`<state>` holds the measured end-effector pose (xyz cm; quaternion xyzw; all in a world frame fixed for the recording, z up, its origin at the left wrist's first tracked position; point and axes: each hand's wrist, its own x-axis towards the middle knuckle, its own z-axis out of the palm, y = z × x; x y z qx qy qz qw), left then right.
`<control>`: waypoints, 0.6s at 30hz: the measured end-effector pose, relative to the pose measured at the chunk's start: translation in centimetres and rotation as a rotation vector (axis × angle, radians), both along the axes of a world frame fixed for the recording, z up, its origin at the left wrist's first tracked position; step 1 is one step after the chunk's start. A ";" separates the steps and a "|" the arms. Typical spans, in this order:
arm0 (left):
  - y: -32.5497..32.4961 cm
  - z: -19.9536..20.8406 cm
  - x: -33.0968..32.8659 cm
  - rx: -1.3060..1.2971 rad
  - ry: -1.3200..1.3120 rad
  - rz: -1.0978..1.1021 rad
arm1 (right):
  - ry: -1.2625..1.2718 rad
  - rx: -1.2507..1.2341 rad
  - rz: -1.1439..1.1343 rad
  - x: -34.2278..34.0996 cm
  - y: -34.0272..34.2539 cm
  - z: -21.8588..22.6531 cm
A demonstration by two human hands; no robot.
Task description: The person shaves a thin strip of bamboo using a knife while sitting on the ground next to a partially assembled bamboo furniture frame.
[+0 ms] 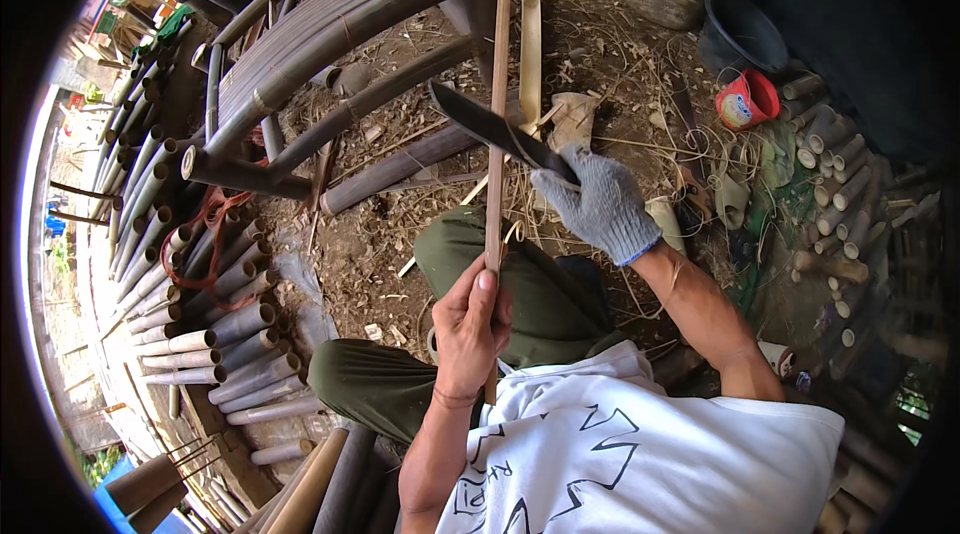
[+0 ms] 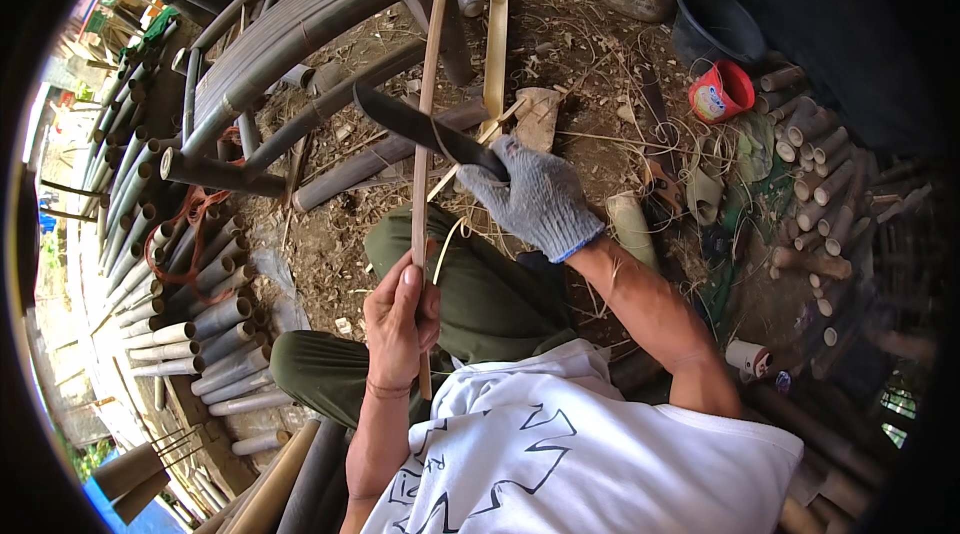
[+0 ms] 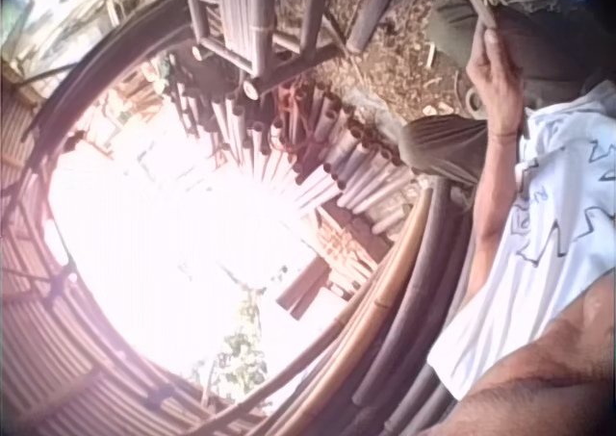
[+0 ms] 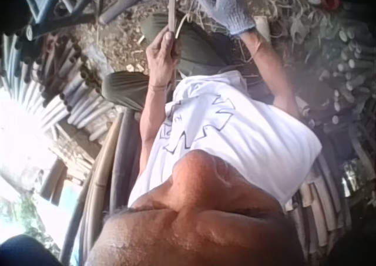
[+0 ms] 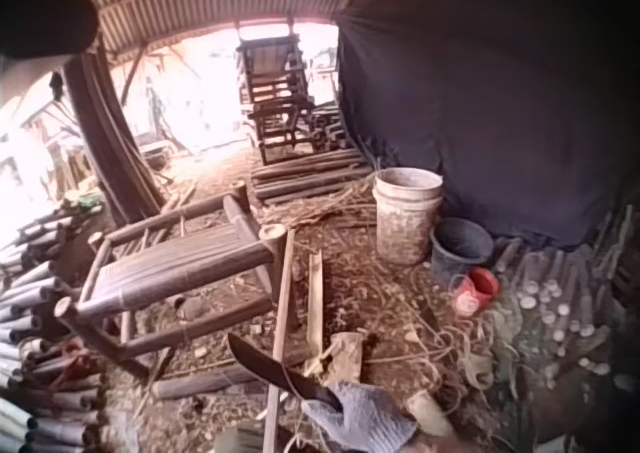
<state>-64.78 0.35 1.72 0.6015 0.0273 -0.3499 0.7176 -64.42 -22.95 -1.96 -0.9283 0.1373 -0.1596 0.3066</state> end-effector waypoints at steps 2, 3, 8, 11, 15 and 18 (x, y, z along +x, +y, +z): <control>1.6 0.0 -1.3 0.018 0.009 -0.027 | 0.020 0.066 -0.066 1.0 -2.1 0.5; 2.8 -0.1 -1.7 0.011 0.009 -0.038 | 0.086 0.040 -0.044 1.1 -3.0 1.1; 7.8 -0.3 -3.2 0.004 0.011 -0.080 | -0.032 -0.108 -0.044 1.7 -4.7 0.0; 11.1 -0.1 -4.8 0.059 0.015 -0.114 | -0.001 -0.093 -0.052 2.2 -6.3 0.8; 12.5 0.3 -5.9 0.065 0.063 -0.067 | 0.006 -0.173 -0.029 2.6 -6.8 0.0; 15.8 0.4 -8.1 0.128 0.108 -0.125 | 0.000 0.284 -0.407 3.9 -15.1 -0.3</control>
